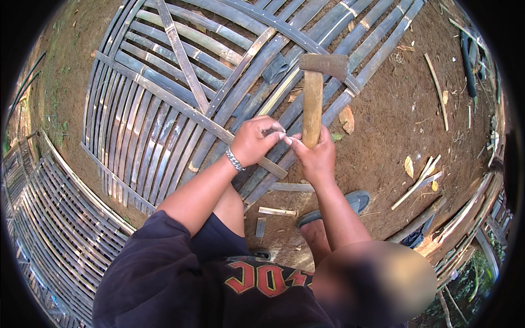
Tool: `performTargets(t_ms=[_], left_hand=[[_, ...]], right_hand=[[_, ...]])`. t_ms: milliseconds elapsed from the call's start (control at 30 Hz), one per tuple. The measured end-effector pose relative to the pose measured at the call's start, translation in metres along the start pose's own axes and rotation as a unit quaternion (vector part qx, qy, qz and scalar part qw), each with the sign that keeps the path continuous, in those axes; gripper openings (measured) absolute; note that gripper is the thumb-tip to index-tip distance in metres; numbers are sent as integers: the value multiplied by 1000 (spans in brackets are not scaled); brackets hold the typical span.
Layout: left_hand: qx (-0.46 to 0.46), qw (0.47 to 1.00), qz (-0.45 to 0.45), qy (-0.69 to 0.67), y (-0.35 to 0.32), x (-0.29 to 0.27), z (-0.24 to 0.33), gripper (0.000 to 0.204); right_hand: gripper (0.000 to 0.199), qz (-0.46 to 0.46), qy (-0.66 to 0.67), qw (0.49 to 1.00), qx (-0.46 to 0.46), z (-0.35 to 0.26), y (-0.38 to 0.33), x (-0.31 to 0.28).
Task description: The person weaves thin bamboo strips into a larger bamboo frame, interlacing them by hand. They then use a small axe to hammer the strips into place, securing the weave.
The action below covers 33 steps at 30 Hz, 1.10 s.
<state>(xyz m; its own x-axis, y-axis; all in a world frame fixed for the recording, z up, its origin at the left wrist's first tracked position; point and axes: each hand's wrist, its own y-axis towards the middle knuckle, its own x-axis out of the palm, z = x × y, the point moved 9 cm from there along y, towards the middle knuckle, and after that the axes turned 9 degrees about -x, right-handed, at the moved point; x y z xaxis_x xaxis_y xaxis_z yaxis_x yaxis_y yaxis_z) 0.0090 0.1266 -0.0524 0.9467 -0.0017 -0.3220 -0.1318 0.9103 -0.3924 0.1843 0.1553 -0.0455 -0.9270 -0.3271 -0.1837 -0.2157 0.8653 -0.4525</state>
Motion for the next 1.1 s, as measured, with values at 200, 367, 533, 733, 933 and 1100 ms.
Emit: performTargets(t_ms=[200,367,533,733,933,1100], left_hand=[[-83,979,185,10,61,-50,-13,15],[57,929,333,150,109,-73,3,16],[60,898,361,244,119,-71,10,17],[90,895,354,254,121,-69,6,16],[98,892,356,259,121,-70,6,14],[125,881,360,280,120,-68,8,12]], right_hand=[[43,14,24,1000,15,4,7,-15],[44,-8,9,1000,2,14,1,-10],[46,-32,7,999,32,17,-8,5],[46,-50,-51,997,10,14,-4,7],[47,-41,-39,998,30,20,3,7],[45,-40,-44,998,22,23,10,10]])
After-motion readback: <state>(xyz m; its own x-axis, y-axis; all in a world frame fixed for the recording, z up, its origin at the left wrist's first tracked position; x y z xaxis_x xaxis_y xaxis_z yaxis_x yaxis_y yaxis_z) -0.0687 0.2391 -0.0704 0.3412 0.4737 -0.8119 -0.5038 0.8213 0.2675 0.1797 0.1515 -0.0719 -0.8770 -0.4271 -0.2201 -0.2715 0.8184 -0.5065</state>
